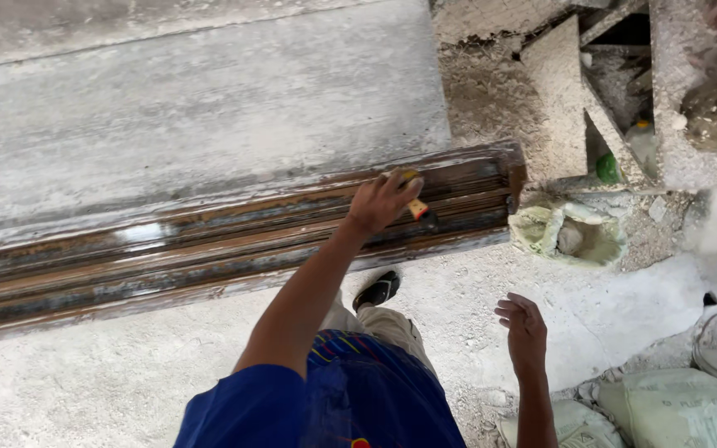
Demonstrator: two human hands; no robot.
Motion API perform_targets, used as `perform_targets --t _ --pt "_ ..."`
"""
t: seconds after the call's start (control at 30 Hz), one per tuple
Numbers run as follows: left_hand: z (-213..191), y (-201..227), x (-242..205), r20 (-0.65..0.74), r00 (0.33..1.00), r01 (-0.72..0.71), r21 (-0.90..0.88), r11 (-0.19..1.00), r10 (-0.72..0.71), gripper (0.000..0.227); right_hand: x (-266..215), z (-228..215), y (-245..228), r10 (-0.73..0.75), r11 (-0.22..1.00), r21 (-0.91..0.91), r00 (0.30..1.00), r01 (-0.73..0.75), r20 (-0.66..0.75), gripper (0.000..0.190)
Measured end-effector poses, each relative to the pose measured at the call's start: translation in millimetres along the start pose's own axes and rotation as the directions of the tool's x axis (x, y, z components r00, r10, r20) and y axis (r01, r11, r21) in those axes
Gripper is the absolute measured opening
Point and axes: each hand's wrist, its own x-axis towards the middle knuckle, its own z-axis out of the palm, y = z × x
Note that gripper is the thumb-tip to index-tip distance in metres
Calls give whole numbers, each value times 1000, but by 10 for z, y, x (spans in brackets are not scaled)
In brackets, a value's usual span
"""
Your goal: The person stacks long metal mold frames, then mixes a white powder with water in a bucket using a trowel. They dip a brush into an orange liquid and apply it along the grooves of the metal frames. The person carries the bucket and walks through the workshop.
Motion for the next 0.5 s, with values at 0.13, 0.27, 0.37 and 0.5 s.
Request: perform_targets --t 0.13,0.27,0.37,0.5 --pt "417 315 525 95 993 80 -120 990 -69 65 28 -28 71 65 998 -14 998 -65 -11 31" --pt "881 725 934 153 983 129 -209 970 -98 69 -228 -91 209 119 991 -66 993 -119 -10 31" --pt "1103 966 1185 103 986 150 -250 957 -128 68 -405 -160 199 177 980 -84 984 -179 -29 33" --pt "1183 965 1534 104 959 283 -428 858 -264 58 -426 -242 187 212 975 -60 975 -215 -62 34"
